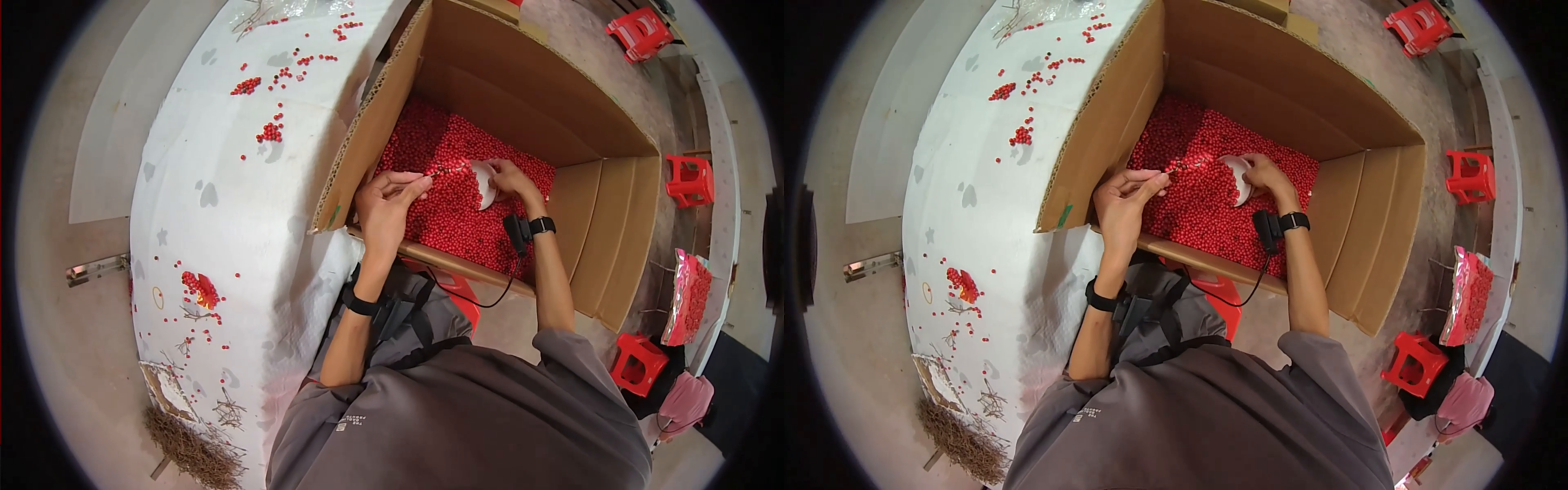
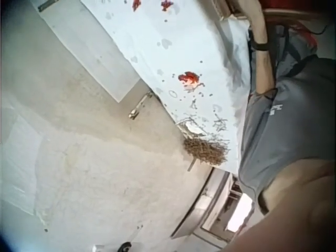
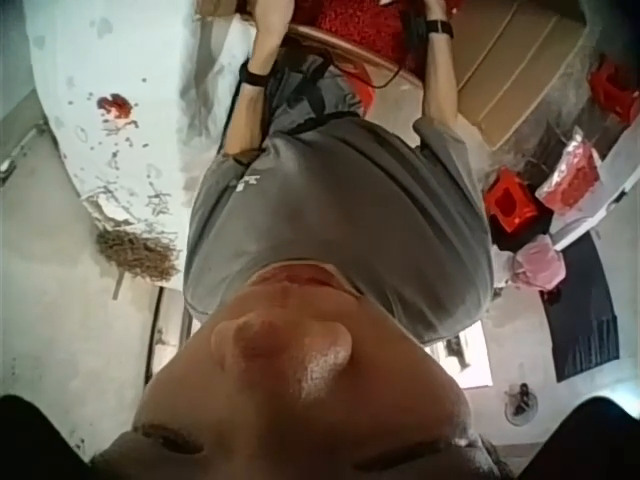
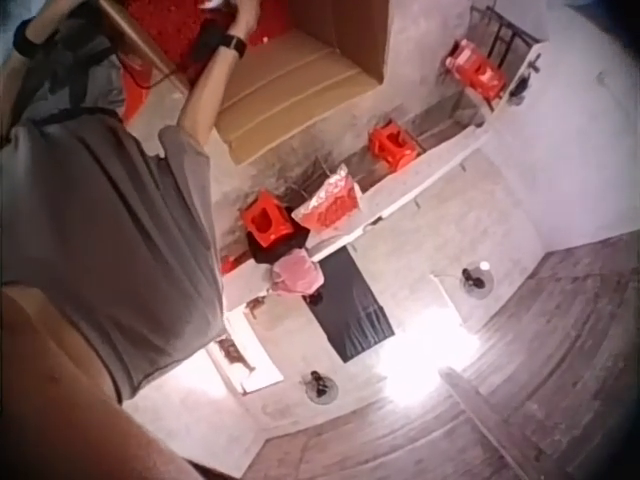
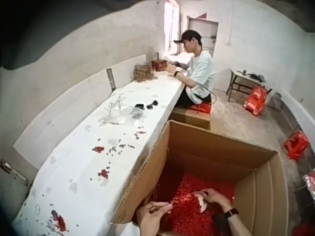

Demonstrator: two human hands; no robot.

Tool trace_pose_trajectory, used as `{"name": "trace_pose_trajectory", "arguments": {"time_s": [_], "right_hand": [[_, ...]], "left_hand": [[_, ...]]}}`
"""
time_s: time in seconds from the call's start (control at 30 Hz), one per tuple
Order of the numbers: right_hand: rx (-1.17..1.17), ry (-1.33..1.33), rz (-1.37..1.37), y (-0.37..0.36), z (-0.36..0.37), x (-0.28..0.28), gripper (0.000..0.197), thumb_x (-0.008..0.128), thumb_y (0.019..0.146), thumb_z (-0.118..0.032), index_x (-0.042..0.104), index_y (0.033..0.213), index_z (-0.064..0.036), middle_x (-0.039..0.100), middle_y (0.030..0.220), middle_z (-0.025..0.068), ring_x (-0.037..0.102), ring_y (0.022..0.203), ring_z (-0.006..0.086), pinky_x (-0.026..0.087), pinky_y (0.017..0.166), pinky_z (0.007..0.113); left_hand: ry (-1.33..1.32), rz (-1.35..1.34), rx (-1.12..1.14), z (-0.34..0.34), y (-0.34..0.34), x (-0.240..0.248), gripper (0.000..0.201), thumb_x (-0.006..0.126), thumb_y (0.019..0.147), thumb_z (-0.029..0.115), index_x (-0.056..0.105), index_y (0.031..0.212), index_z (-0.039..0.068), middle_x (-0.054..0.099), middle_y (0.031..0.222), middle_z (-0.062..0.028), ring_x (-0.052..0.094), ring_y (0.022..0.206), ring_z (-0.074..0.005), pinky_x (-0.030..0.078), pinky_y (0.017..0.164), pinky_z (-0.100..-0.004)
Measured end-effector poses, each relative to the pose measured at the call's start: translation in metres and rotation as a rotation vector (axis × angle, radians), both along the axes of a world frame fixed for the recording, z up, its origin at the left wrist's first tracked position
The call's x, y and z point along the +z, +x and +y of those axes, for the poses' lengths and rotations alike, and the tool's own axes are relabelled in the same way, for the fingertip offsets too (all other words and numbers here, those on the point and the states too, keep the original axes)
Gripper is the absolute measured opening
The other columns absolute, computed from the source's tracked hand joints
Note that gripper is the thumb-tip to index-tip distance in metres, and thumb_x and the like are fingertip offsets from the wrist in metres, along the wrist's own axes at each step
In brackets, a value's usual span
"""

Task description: The person dips a branch into white paste, presses red berries onto it by hand, and then dips it into a box of red berries. After shaking off the excess, they place the finished branch onto a cardboard sheet.

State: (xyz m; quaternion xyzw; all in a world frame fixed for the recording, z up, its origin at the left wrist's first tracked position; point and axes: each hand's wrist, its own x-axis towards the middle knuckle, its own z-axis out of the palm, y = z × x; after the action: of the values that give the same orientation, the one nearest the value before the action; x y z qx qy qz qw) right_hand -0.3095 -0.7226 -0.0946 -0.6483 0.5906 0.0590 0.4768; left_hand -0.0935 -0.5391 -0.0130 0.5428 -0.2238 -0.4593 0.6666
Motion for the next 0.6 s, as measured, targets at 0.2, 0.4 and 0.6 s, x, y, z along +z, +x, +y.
{"name": "trace_pose_trajectory", "arguments": {"time_s": [0.2,0.4,0.6], "right_hand": [[0.078,0.025,-0.368,-0.025,0.018,0.052,0.040,0.052,0.091,0.002,0.052,0.131,0.0010,0.065,0.112,0.0137,0.064,0.097,0.0184,0.055,0.078,0.028],[-0.347,-0.005,-0.643,-0.010,0.084,0.132,0.031,0.058,0.094,-0.006,0.057,0.123,0.0042,0.067,0.087,0.0097,0.066,0.076,0.0124,0.055,0.062,0.023],[-0.149,-0.286,-0.081,-0.012,0.096,0.122,0.024,0.058,0.095,-0.012,0.064,0.111,0.0049,0.067,0.072,0.0099,0.064,0.058,0.0111,0.051,0.050,0.023]], "left_hand": [[-0.028,0.615,-0.098,-0.001,-0.001,0.011,0.013,0.069,0.088,0.009,0.065,0.097,0.000,0.069,0.086,-0.0093,0.065,0.077,-0.0141,0.054,0.082,-0.0289],[-0.007,0.981,-0.081,0.012,-0.016,0.011,0.016,0.069,0.089,0.018,0.065,0.101,0.008,0.065,0.086,-0.0028,0.059,0.073,-0.0110,0.052,0.078,-0.0281],[0.044,1.001,-0.115,0.017,-0.028,0.011,0.016,0.070,0.089,0.024,0.065,0.100,0.015,0.063,0.090,0.0009,0.057,0.075,-0.0098,0.049,0.072,-0.0272]]}}
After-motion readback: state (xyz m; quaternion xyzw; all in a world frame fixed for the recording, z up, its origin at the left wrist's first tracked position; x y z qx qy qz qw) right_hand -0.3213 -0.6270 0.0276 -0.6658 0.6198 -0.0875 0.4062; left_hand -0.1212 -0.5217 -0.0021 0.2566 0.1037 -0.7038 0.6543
